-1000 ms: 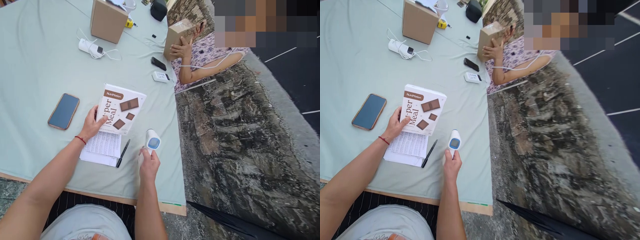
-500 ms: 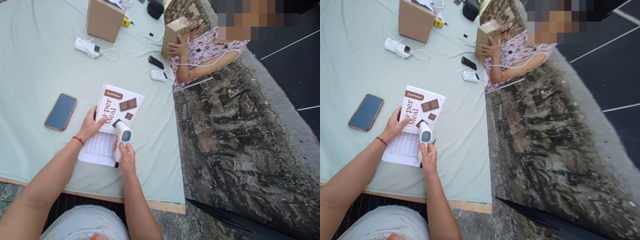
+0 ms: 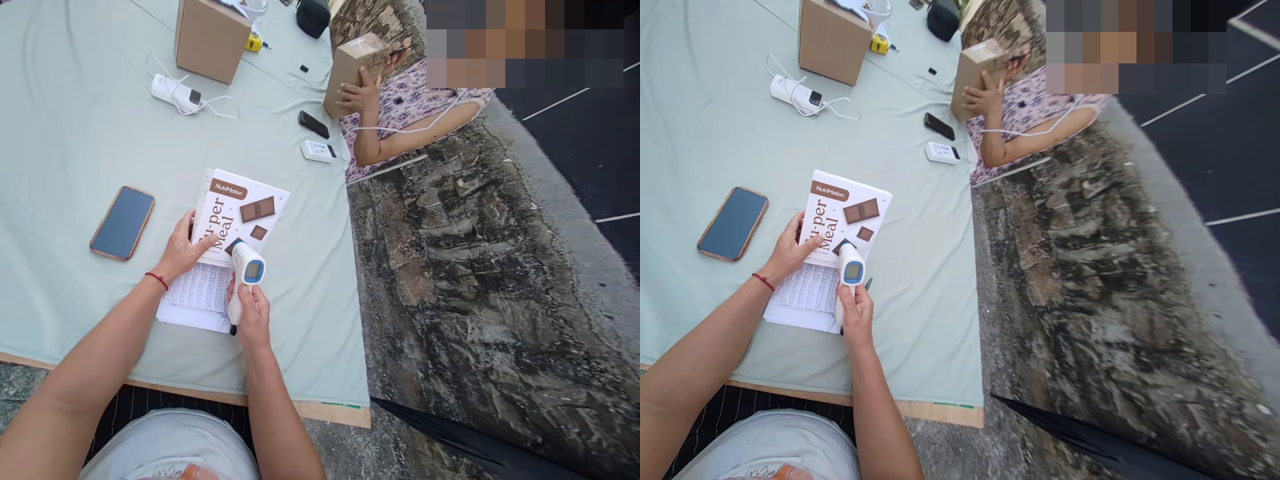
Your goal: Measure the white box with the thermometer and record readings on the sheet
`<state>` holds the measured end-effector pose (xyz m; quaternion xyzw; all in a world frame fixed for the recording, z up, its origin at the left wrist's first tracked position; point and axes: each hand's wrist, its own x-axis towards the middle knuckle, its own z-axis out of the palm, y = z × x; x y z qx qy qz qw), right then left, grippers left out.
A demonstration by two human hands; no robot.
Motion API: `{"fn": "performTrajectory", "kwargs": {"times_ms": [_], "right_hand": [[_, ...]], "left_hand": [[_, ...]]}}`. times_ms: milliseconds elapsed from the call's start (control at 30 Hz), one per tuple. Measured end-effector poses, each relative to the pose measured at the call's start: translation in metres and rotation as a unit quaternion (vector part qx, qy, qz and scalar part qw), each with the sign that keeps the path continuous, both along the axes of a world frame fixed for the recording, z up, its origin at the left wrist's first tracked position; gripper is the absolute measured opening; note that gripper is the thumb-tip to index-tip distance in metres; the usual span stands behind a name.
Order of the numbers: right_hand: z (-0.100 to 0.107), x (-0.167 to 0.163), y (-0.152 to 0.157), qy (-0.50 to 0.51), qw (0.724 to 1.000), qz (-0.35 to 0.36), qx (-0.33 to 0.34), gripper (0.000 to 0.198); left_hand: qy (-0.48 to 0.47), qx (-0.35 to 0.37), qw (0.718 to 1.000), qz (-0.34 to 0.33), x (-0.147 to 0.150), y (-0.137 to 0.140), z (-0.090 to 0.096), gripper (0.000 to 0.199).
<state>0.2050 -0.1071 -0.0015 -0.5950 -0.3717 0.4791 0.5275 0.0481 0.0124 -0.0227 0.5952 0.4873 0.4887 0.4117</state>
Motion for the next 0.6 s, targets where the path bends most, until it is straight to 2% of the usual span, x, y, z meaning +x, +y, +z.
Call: {"fn": "performTrajectory", "kwargs": {"times_ms": [100,267,400,600], "right_hand": [[0.003,-0.002,0.001,0.065,0.998,0.009,-0.022,0.05],[0.016,0.0,-0.003,0.105,0.994,0.011,-0.029,0.047],[0.025,0.013,-0.01,0.086,0.996,-0.034,-0.011,0.044],[0.031,0.042,-0.022,0.048,0.992,-0.118,-0.012,0.046]], "left_hand": [[-0.001,-0.004,1.0,-0.001,0.0,-0.001,0.002,0.07],[0.004,-0.013,1.0,-0.009,-0.002,-0.003,0.01,0.073],[0.022,-0.019,0.999,-0.016,-0.004,-0.006,0.019,0.076],[0.099,0.0,0.995,-0.011,-0.01,-0.006,0.029,0.064]]}}
